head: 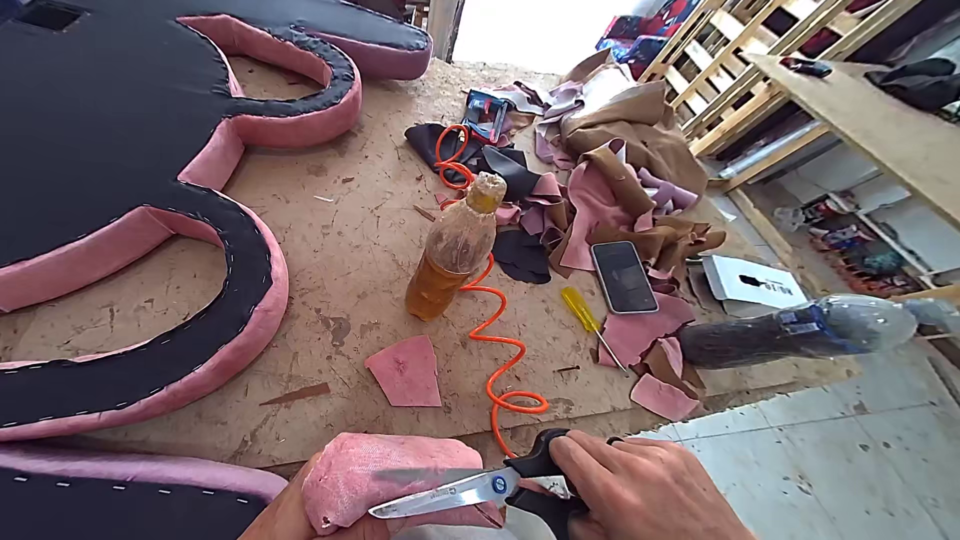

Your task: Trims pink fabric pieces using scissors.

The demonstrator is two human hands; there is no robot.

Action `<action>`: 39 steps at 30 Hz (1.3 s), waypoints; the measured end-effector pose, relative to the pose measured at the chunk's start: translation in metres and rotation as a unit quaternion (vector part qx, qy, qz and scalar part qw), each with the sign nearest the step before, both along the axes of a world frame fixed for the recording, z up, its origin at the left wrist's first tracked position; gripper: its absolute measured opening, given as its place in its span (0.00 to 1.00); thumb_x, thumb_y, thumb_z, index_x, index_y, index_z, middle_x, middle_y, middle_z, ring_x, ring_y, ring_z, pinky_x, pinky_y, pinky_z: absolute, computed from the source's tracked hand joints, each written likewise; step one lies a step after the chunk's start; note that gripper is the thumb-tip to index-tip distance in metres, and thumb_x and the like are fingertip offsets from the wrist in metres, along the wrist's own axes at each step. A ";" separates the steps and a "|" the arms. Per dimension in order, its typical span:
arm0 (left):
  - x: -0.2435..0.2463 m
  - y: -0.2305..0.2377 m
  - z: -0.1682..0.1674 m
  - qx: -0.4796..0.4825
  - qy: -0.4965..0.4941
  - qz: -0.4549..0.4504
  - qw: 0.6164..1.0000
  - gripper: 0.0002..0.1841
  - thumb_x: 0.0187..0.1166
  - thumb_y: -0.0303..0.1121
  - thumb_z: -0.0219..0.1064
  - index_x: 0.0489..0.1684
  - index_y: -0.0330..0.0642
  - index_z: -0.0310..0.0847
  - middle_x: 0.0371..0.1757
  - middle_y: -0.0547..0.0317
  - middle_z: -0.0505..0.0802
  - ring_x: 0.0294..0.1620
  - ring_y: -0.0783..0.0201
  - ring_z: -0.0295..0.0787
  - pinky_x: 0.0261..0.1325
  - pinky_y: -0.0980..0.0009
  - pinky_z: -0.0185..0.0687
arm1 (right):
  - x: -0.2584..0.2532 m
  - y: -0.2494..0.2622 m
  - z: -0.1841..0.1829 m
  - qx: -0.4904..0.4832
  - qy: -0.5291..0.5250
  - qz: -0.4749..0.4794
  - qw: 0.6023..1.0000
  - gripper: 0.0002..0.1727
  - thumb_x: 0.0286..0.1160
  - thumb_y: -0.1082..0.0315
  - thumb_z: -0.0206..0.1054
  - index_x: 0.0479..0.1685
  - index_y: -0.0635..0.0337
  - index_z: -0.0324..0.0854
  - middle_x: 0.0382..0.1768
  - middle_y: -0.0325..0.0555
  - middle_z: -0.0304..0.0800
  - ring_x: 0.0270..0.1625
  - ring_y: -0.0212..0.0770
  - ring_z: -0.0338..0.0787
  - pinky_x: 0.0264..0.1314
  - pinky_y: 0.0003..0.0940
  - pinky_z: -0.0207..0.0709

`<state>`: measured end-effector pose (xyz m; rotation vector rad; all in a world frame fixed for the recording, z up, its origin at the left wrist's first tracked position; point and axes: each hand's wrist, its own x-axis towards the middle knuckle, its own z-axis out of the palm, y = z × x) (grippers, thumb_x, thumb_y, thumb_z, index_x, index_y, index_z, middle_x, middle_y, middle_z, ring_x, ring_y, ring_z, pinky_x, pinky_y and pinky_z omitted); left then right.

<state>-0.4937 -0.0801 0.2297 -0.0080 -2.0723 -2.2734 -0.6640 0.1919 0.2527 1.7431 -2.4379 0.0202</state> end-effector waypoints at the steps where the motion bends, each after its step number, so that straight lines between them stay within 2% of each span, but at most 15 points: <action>1: 0.001 -0.001 -0.005 -0.004 0.011 -0.007 1.000 0.12 0.78 0.25 0.71 0.55 0.47 0.89 0.55 0.77 0.96 0.59 0.81 0.90 0.68 0.77 0.85 | 0.000 -0.001 0.001 0.002 0.001 -0.002 1.000 0.15 0.57 0.54 0.67 0.21 0.54 0.74 0.13 0.40 0.71 0.09 0.39 0.70 0.08 0.34 0.54; 7: 0.002 -0.002 -0.009 -0.012 0.030 -0.014 0.999 0.11 0.80 0.25 0.69 0.56 0.48 0.89 0.56 0.78 0.95 0.60 0.82 0.89 0.69 0.77 0.85 | -0.001 -0.001 0.002 0.000 0.023 0.005 1.000 0.17 0.70 0.53 0.63 0.20 0.54 0.74 0.12 0.40 0.70 0.09 0.40 0.70 0.08 0.33 0.54; 10: 0.002 -0.004 -0.017 -0.023 0.059 -0.021 0.998 0.13 0.82 0.29 0.68 0.61 0.51 0.88 0.59 0.78 0.94 0.63 0.81 0.88 0.71 0.76 0.83 | -0.002 -0.002 0.004 0.003 0.021 0.001 1.000 0.16 0.58 0.52 0.67 0.21 0.54 0.74 0.13 0.40 0.71 0.10 0.39 0.71 0.08 0.33 0.54; 12: 0.000 -0.004 -0.014 -0.026 0.042 -0.012 0.999 0.11 0.81 0.28 0.69 0.57 0.48 0.88 0.56 0.77 0.95 0.60 0.81 0.89 0.69 0.76 0.85 | -0.003 -0.003 0.003 -0.002 0.026 0.005 1.000 0.14 0.62 0.55 0.64 0.20 0.54 0.73 0.12 0.40 0.70 0.09 0.39 0.69 0.08 0.33 0.53; 14: -0.001 -0.004 -0.010 -0.022 0.022 -0.010 0.999 0.10 0.80 0.26 0.70 0.55 0.46 0.89 0.54 0.76 0.96 0.59 0.81 0.90 0.67 0.76 0.86 | -0.006 -0.003 0.002 -0.011 0.032 0.008 0.999 0.12 0.61 0.58 0.62 0.19 0.54 0.72 0.11 0.39 0.68 0.08 0.39 0.68 0.08 0.33 0.52; 18: -0.003 -0.007 -0.022 -0.023 0.054 -0.029 0.998 0.12 0.83 0.30 0.68 0.60 0.51 0.88 0.58 0.76 0.95 0.61 0.80 0.89 0.69 0.75 0.85 | -0.008 -0.004 0.002 -0.002 0.029 -0.002 1.000 0.14 0.52 0.53 0.68 0.21 0.53 0.74 0.13 0.39 0.71 0.09 0.38 0.71 0.08 0.33 0.54; 20: -0.004 -0.009 -0.031 -0.025 0.057 -0.030 0.998 0.12 0.83 0.31 0.68 0.61 0.51 0.88 0.58 0.76 0.95 0.61 0.81 0.89 0.69 0.75 0.85 | -0.009 -0.004 -0.001 -0.004 0.035 -0.001 0.999 0.14 0.54 0.53 0.66 0.20 0.53 0.73 0.12 0.38 0.70 0.09 0.38 0.70 0.08 0.33 0.53; 21: -0.003 -0.010 -0.038 -0.028 0.062 -0.031 0.997 0.11 0.83 0.32 0.69 0.60 0.49 0.87 0.57 0.72 0.95 0.60 0.79 0.89 0.69 0.73 0.86 | -0.010 -0.003 -0.003 -0.008 0.042 0.001 0.999 0.13 0.59 0.54 0.64 0.19 0.52 0.72 0.11 0.38 0.68 0.08 0.37 0.68 0.08 0.32 0.52; 23: -0.004 -0.013 -0.046 -0.032 0.065 -0.046 0.996 0.12 0.83 0.31 0.69 0.60 0.44 0.85 0.56 0.65 0.95 0.59 0.75 0.91 0.68 0.69 0.87 | -0.012 -0.001 -0.006 -0.018 0.044 0.003 0.999 0.12 0.60 0.57 0.62 0.18 0.51 0.71 0.10 0.37 0.67 0.08 0.37 0.67 0.08 0.32 0.51; 27: -0.010 -0.009 -0.041 -0.012 0.056 -0.033 0.998 0.11 0.82 0.30 0.68 0.59 0.48 0.88 0.57 0.72 0.95 0.61 0.78 0.89 0.69 0.73 0.85 | -0.014 -0.003 -0.008 -0.006 0.027 -0.006 1.000 0.13 0.51 0.54 0.67 0.20 0.52 0.73 0.12 0.37 0.69 0.09 0.38 0.69 0.08 0.33 0.53; 29: -0.012 -0.013 -0.048 -0.019 0.065 -0.048 0.997 0.11 0.83 0.30 0.68 0.60 0.45 0.85 0.57 0.68 0.94 0.60 0.76 0.90 0.69 0.71 0.86 | -0.016 -0.002 -0.011 -0.010 0.033 -0.003 0.999 0.12 0.57 0.55 0.64 0.19 0.51 0.72 0.11 0.36 0.67 0.08 0.37 0.67 0.08 0.32 0.52; 32: -0.014 -0.015 -0.051 -0.010 0.073 -0.063 0.995 0.12 0.82 0.33 0.70 0.60 0.44 0.85 0.54 0.64 0.95 0.58 0.73 0.91 0.66 0.68 0.88 | -0.019 -0.001 -0.014 -0.013 0.023 -0.002 1.000 0.10 0.58 0.59 0.63 0.18 0.52 0.71 0.10 0.37 0.66 0.08 0.37 0.67 0.08 0.33 0.52; 35: -0.019 -0.013 -0.048 0.016 0.067 -0.054 0.996 0.16 0.79 0.35 0.74 0.64 0.47 0.85 0.57 0.64 0.95 0.59 0.70 0.92 0.68 0.66 0.88 | -0.018 -0.002 -0.014 0.006 -0.006 -0.013 1.000 0.12 0.53 0.56 0.68 0.19 0.52 0.72 0.11 0.37 0.68 0.09 0.38 0.70 0.08 0.33 0.55; 37: -0.025 -0.010 -0.053 -0.013 0.073 -0.030 0.997 0.16 0.78 0.33 0.75 0.62 0.43 0.86 0.56 0.61 0.95 0.59 0.67 0.93 0.68 0.64 0.89 | -0.017 -0.002 -0.018 0.014 -0.021 -0.024 0.999 0.14 0.48 0.54 0.70 0.19 0.51 0.73 0.11 0.37 0.69 0.09 0.37 0.71 0.08 0.34 0.55; 39: -0.026 -0.011 -0.058 -0.039 0.065 -0.021 0.997 0.13 0.80 0.33 0.73 0.60 0.45 0.87 0.55 0.64 0.95 0.58 0.71 0.92 0.67 0.68 0.89 | -0.019 -0.002 -0.023 0.015 -0.032 -0.028 0.999 0.15 0.45 0.52 0.71 0.20 0.51 0.74 0.12 0.36 0.70 0.09 0.37 0.72 0.08 0.34 0.56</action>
